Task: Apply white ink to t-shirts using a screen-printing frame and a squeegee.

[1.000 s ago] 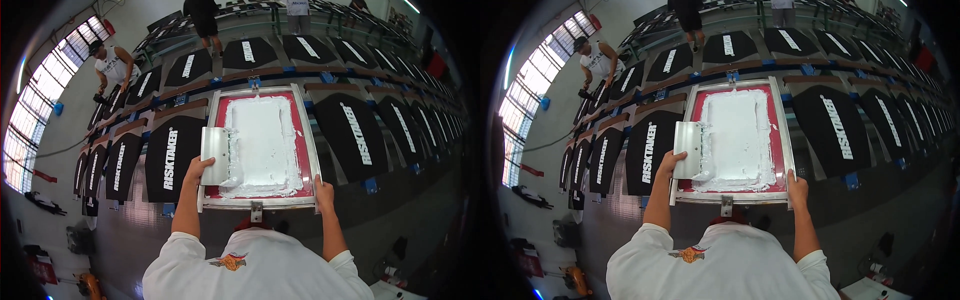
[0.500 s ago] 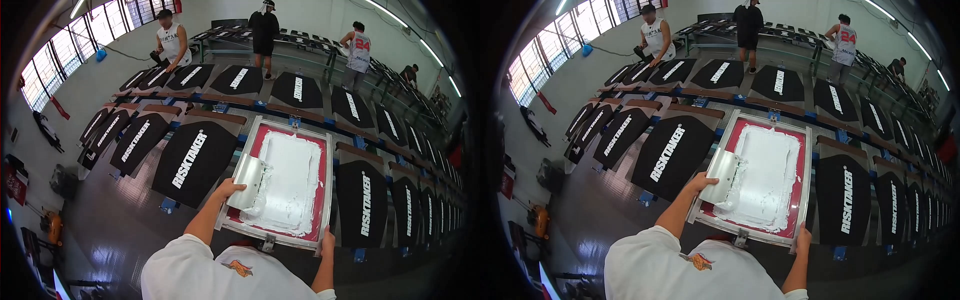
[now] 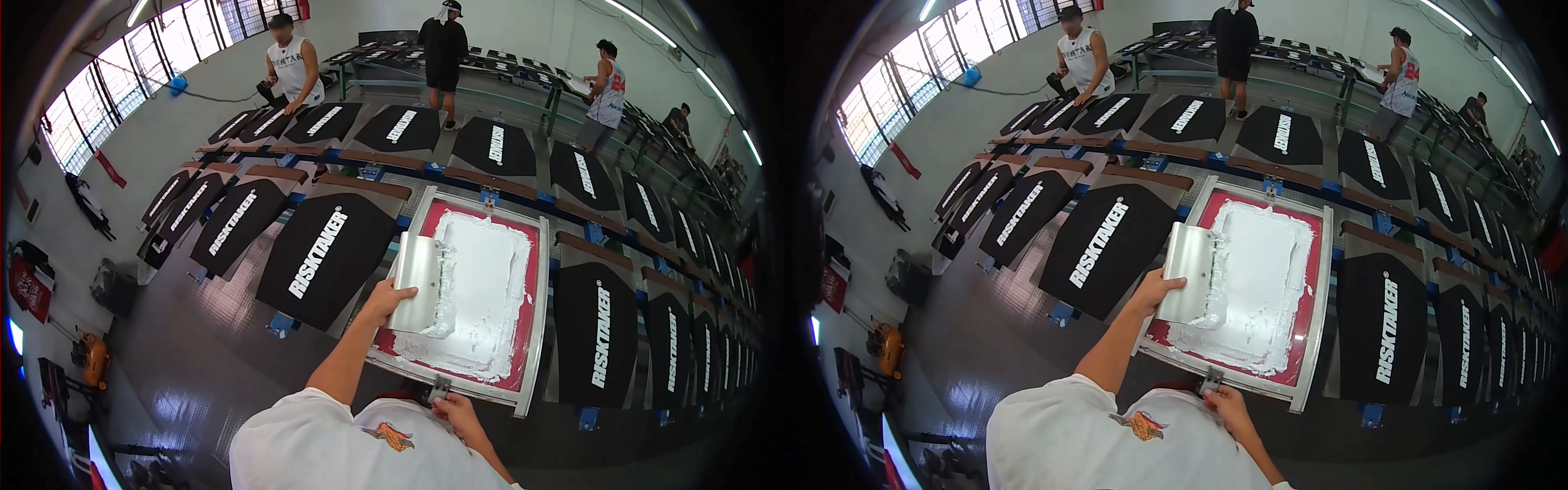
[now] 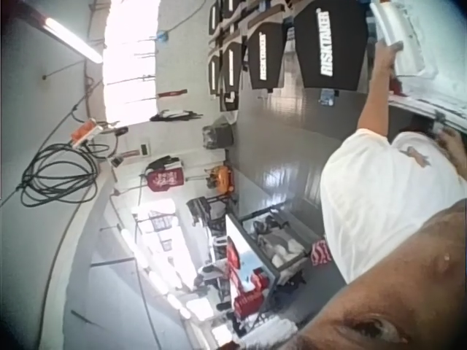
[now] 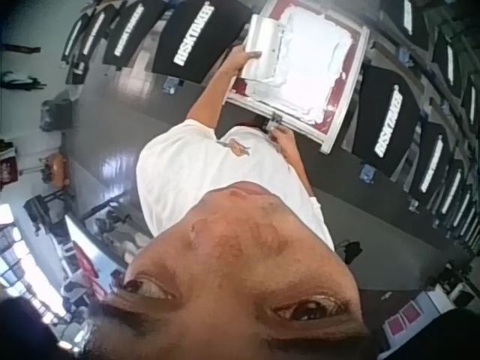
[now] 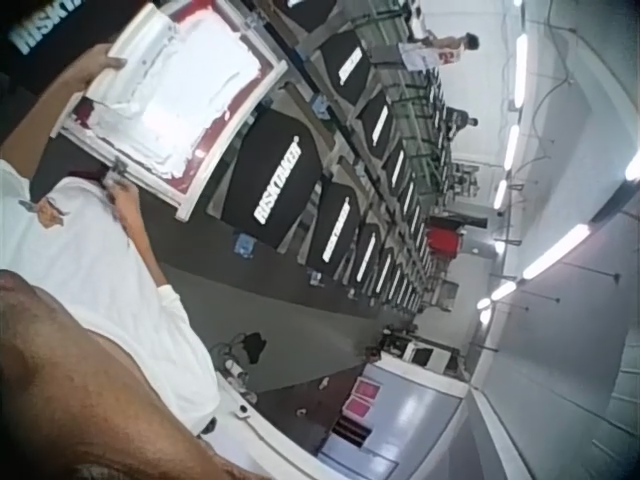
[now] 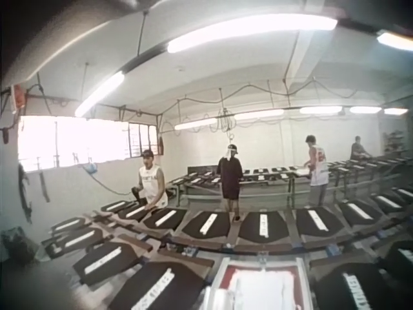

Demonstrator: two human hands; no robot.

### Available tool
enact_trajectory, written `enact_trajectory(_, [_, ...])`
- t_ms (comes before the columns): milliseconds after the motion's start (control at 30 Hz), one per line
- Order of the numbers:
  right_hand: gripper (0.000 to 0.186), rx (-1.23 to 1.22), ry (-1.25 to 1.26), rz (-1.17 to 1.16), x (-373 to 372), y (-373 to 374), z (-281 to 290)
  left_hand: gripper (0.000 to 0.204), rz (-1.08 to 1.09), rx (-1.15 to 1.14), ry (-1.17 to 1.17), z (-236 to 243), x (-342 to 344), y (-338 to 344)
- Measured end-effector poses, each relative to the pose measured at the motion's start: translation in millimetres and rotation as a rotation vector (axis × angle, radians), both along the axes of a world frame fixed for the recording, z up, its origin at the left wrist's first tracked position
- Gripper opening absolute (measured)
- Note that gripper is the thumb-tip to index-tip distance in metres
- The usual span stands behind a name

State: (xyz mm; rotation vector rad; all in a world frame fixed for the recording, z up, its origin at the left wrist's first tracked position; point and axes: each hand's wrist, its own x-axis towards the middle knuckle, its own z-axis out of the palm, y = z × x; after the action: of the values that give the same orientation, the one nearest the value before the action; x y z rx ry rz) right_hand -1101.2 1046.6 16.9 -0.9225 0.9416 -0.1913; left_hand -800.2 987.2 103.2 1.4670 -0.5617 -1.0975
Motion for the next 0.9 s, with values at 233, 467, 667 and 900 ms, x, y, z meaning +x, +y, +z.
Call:
enact_trajectory(233, [0.013,-0.220,0.145,-0.075,13,9,-10,0.045,-0.039,-0.022,-0.035,11,-11,13])
enact_trajectory(467, [0.012,-0.232,0.118,-0.137,14,8,-13,0.046,-0.020,-0.019,-0.027,19,-16,17])
enact_trajectory(667, [0.011,-0.217,0.079,-0.136,13,7,-19,0.045,-0.023,-0.004,-0.012,32,-14,19])
enact_trajectory(900, [0.014,-0.320,0.175,-0.059,12,5,-7,0.043,-0.006,-0.067,-0.049,36,-9,19])
